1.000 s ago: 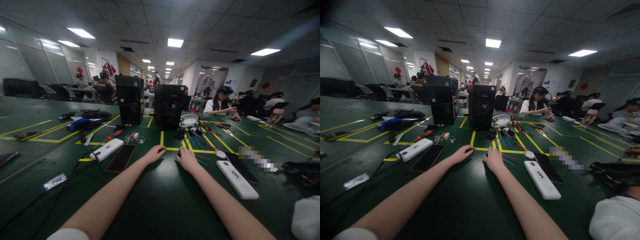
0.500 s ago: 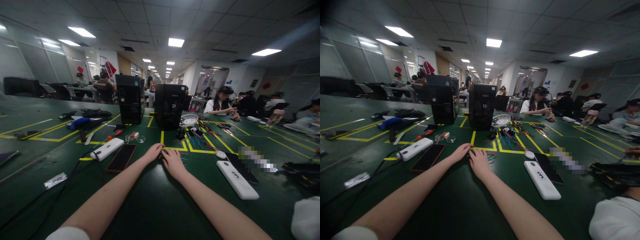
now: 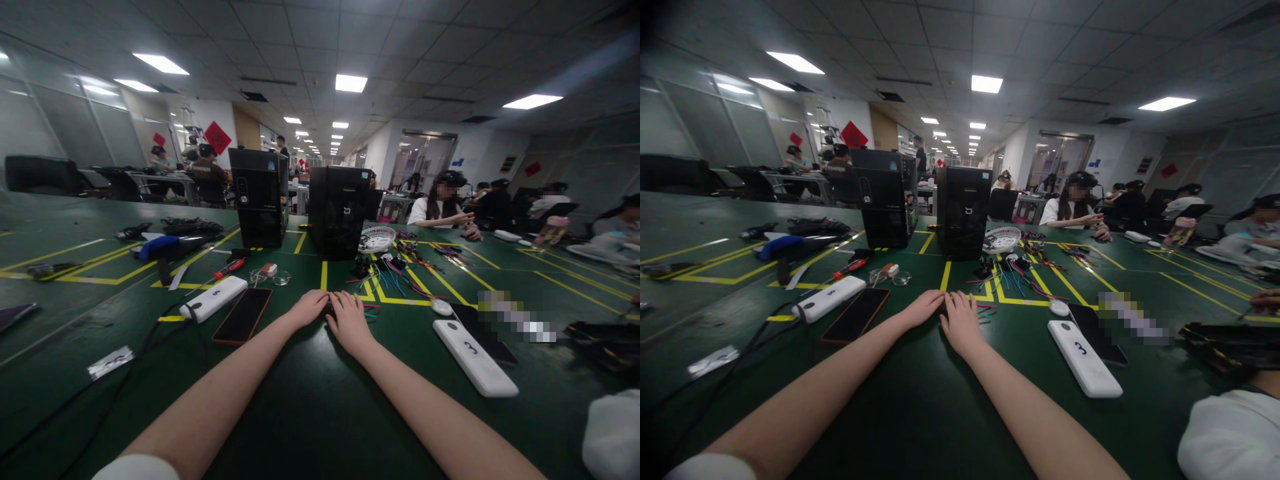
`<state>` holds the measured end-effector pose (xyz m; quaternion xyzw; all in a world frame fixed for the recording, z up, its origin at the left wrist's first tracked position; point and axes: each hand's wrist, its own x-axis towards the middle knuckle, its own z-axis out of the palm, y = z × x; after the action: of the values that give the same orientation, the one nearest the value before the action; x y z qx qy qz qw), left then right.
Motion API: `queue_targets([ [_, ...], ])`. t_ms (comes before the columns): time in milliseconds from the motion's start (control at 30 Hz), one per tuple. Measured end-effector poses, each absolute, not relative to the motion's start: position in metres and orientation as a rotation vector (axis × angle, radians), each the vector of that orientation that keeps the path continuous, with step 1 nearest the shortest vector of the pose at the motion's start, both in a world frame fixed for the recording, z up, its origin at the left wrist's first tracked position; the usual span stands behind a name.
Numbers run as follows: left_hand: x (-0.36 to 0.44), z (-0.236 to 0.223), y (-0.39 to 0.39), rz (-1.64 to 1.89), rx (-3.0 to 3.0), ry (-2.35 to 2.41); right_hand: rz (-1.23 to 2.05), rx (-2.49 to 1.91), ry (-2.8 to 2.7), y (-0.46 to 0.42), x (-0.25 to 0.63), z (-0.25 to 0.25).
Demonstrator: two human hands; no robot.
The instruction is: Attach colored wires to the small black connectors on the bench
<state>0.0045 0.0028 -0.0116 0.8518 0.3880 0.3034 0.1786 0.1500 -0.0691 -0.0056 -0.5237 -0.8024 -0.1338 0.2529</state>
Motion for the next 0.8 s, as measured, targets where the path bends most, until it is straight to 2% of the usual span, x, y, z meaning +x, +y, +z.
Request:
queue_targets([
  [333,0.003,-0.005,-0.003,0.757,2.562,1.153,-0.339,-1.382,-2.182,-0.068,0.151,-0.006],
  [600,-0.002,-0.007,-0.006,0.910,2.449,1.043,-0.279,-1.249,-2.112,-0.051,0.182,0.005],
  [800,-0.001,-0.007,-0.004,0.781,2.513,1.022,-0.276,-1.122,-2.233,-0.054,0.180,0.005],
])
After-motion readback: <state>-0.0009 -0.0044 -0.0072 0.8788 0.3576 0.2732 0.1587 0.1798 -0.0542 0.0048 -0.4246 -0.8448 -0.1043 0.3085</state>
